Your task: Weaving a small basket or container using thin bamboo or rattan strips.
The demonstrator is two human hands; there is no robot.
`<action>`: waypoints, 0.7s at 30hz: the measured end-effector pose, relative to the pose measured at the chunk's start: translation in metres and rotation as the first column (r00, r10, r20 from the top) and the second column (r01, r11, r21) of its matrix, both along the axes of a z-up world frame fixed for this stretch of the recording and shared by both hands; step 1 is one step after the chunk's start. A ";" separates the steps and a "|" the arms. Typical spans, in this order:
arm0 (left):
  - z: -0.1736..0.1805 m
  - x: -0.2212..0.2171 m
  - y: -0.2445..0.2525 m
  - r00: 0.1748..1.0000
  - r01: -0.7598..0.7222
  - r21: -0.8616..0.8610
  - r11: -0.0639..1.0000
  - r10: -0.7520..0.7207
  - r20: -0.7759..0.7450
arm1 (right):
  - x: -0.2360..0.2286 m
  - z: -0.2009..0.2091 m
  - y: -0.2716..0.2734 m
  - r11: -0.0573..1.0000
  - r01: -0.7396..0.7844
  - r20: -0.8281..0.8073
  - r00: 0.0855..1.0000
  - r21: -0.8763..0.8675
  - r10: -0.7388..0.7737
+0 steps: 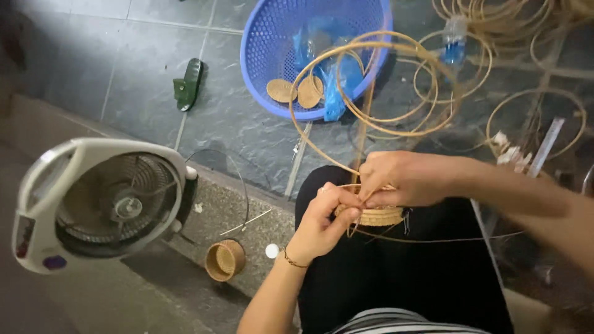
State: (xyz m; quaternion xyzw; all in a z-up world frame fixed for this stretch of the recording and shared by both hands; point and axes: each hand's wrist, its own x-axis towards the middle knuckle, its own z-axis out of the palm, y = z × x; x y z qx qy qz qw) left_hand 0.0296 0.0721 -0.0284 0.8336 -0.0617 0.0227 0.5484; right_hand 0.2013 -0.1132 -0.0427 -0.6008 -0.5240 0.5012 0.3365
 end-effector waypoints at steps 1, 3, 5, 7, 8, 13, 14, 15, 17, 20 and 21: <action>-0.001 0.000 -0.001 1.000 -0.006 0.018 1.000 0.006 0.012 | 0.003 -0.002 -0.002 0.993 0.027 0.102 0.994 0.111 -0.039; 0.000 -0.010 -0.004 0.999 -0.039 0.019 0.999 0.039 0.024 | 0.008 -0.021 -0.009 0.978 0.014 0.199 0.978 0.208 -0.056; -0.004 -0.001 0.000 0.997 0.023 -0.010 1.000 -0.022 0.071 | 0.042 -0.053 -0.017 0.975 0.218 0.146 0.966 -0.030 -0.212; -0.004 0.007 -0.006 0.999 0.011 0.013 1.000 -0.012 0.052 | 0.028 -0.051 -0.029 0.978 0.187 0.155 0.968 0.086 -0.199; -0.003 0.010 -0.003 0.999 0.030 0.062 0.998 -0.031 0.026 | 0.019 -0.051 -0.031 0.957 0.181 0.147 0.965 0.226 -0.218; -0.014 0.011 0.007 0.997 0.036 -0.027 0.999 -0.034 0.065 | 0.054 -0.019 -0.063 0.457 0.880 0.277 0.410 0.131 -0.869; -0.018 0.013 0.006 0.997 0.007 -0.019 1.000 -0.006 0.077 | 0.033 -0.002 -0.064 0.305 0.947 0.021 0.304 0.099 -0.952; -0.015 0.011 -0.001 0.998 -0.007 -0.040 0.999 0.009 0.058 | 0.009 0.013 -0.056 0.320 0.945 0.035 0.318 0.075 -0.947; -0.012 0.021 -0.001 0.999 -0.004 -0.121 0.993 0.008 0.033 | -0.037 0.035 -0.037 0.303 0.940 -0.499 0.189 -0.156 -0.846; -0.010 0.021 -0.006 0.993 -0.049 -0.159 0.986 0.031 -0.115 | -0.052 0.036 -0.032 0.539 0.696 -0.191 0.679 0.475 -0.709; -0.012 0.019 -0.007 0.992 -0.052 -0.160 0.986 0.033 -0.119 | -0.054 0.033 -0.033 0.541 0.697 -0.192 0.680 0.470 -0.708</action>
